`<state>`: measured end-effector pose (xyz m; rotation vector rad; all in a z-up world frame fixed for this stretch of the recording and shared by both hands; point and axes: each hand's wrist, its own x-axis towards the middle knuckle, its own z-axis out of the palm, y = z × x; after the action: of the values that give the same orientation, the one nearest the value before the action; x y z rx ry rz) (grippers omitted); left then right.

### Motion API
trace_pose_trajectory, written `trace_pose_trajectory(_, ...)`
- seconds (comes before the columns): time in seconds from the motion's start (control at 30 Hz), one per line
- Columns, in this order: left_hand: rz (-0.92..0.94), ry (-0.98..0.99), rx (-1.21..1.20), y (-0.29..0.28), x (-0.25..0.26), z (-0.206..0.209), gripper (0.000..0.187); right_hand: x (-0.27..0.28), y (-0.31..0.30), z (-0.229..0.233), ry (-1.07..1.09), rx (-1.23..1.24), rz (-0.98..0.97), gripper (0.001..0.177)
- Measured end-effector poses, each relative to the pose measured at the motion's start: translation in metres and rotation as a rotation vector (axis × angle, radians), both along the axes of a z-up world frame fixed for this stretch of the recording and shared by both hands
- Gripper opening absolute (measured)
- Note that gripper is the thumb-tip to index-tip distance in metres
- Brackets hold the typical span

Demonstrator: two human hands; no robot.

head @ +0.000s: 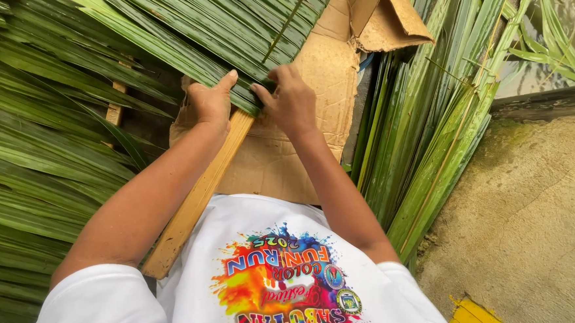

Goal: Weaving individual palm leaves onto a wooden stick to create a thatched roofing or wall panel.

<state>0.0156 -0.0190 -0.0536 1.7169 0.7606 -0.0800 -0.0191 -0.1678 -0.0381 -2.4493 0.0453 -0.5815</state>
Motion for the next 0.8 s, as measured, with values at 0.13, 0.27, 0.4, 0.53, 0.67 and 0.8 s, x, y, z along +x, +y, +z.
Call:
trace_pose_trajectory(0.13,-0.003,0.004,0.067,0.002,0.008,-0.023,0.082,0.015,-0.007,0.006,0.101,-0.159,0.104,0.032)
trace_pose_trajectory(0.27,-0.043,0.095,0.165,0.001,0.009,-0.003,0.086,0.026,-0.016,-0.018,-0.006,-0.560,0.226,0.017)
trace_pose_trajectory(0.4,-0.099,0.188,0.261,0.001,0.005,0.022,0.091,0.044,-0.014,-0.032,-0.018,-0.808,0.367,0.010)
trace_pose_trajectory(0.53,-0.102,0.184,0.282,-0.002,0.007,0.024,0.088,0.054,0.011,-0.046,0.037,-0.925,0.392,0.016)
trace_pose_trajectory(0.67,-0.098,0.196,0.258,0.000,0.006,0.030,0.080,0.051,0.011,-0.046,-0.017,-0.981,0.285,0.018)
trace_pose_trajectory(0.8,-0.087,0.186,0.246,0.003,0.026,-0.048,0.075,0.043,-0.002,-0.024,-0.018,-0.972,0.322,0.017)
